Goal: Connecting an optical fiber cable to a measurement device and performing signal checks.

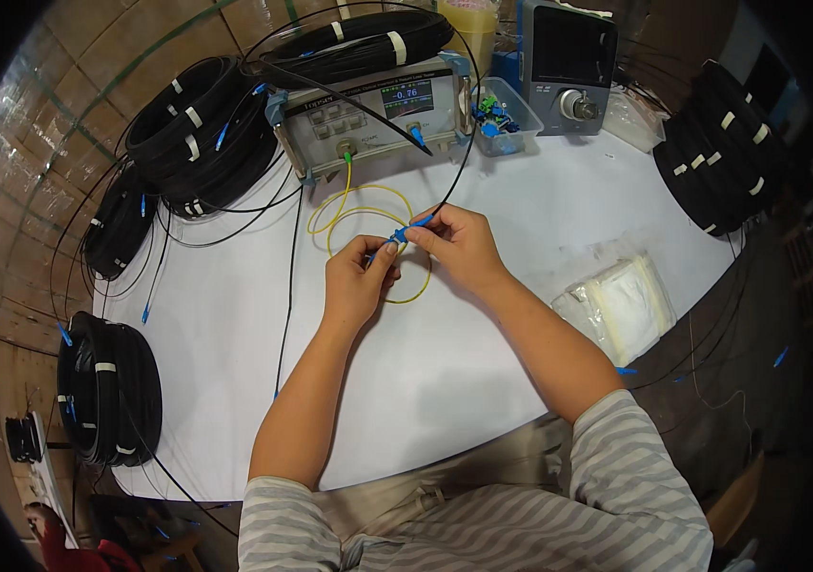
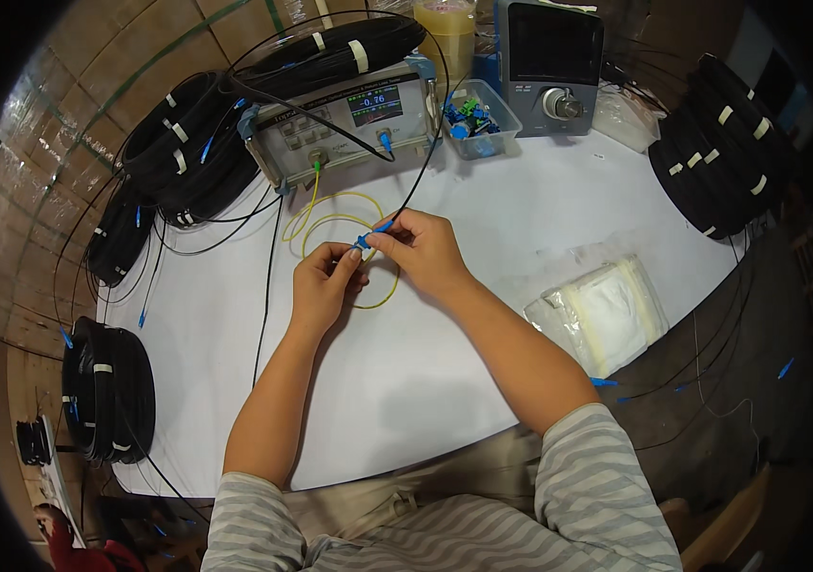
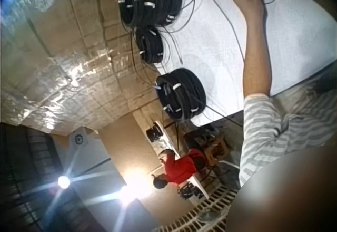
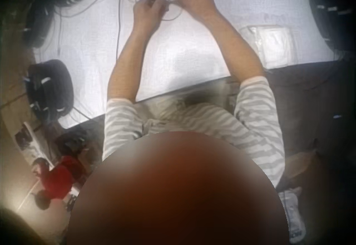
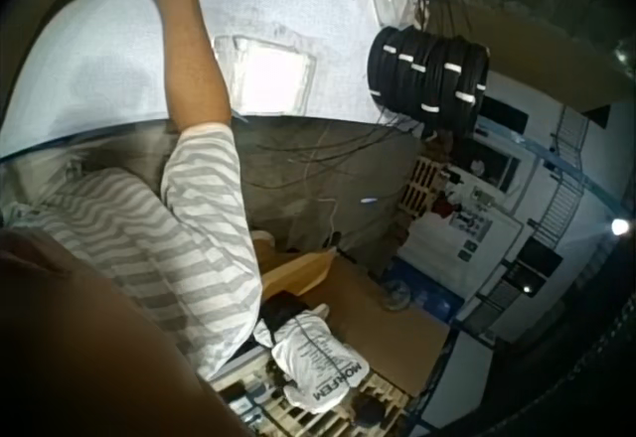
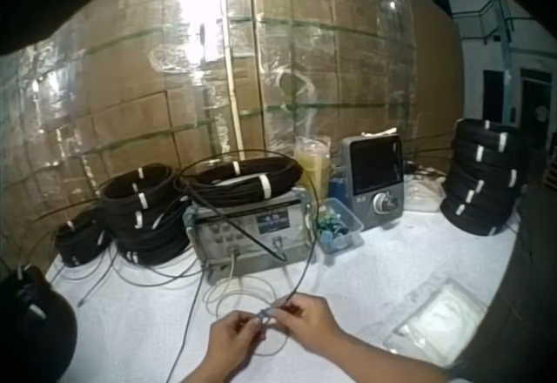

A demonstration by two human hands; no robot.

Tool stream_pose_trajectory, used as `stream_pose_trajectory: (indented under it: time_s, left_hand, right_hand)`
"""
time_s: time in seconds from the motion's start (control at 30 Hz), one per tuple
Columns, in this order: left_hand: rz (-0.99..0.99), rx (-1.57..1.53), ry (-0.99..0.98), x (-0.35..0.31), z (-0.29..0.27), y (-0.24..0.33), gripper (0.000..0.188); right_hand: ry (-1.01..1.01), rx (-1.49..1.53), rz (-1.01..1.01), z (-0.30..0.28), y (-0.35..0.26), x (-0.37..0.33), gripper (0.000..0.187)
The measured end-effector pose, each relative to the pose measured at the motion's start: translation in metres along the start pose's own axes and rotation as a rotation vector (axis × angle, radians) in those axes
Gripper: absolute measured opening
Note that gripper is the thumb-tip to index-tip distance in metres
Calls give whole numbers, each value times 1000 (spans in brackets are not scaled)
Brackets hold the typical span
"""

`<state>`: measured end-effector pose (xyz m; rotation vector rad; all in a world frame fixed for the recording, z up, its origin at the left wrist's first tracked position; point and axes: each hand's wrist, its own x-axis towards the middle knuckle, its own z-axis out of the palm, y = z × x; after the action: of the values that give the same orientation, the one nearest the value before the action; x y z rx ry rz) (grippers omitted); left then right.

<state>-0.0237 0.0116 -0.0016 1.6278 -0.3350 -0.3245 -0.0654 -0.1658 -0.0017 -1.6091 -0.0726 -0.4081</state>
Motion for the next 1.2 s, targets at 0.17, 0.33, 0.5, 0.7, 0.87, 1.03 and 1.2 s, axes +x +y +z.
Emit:
stream_pose_trajectory:
  time_s: [0.17, 0.33, 0.5, 0.7, 0.87, 1.03, 1.2]
  left_hand:
    - [28, 28, 3, 0, 0, -1, 18]
    - [36, 10, 15, 0, 0, -3, 20]
    - [14, -79, -4, 1, -2, -6, 20]
    - [30, -103, -39, 1, -3, -3, 21]
    - [-3, -121, -63, -3, -1, 0, 21]
    - [-8, -110, -111, -2, -5, 0, 22]
    - [-22, -129, -136, 1, -7, 1, 23]
  right_hand:
    - [1, -30, 19, 0, -1, -1, 16]
    - [5, -46, 7, 0, -1, -1, 15]
    - [-17, 31, 61, 3, -5, 0, 17]
    - [-111, 239, 171, 0, -2, 3, 18]
    - [-130, 304, 213, 0, 0, 0, 19]
    - [-165, 353, 255, -4, -1, 0, 18]
    - [-188, 363, 260, -7, 3, 2, 18]
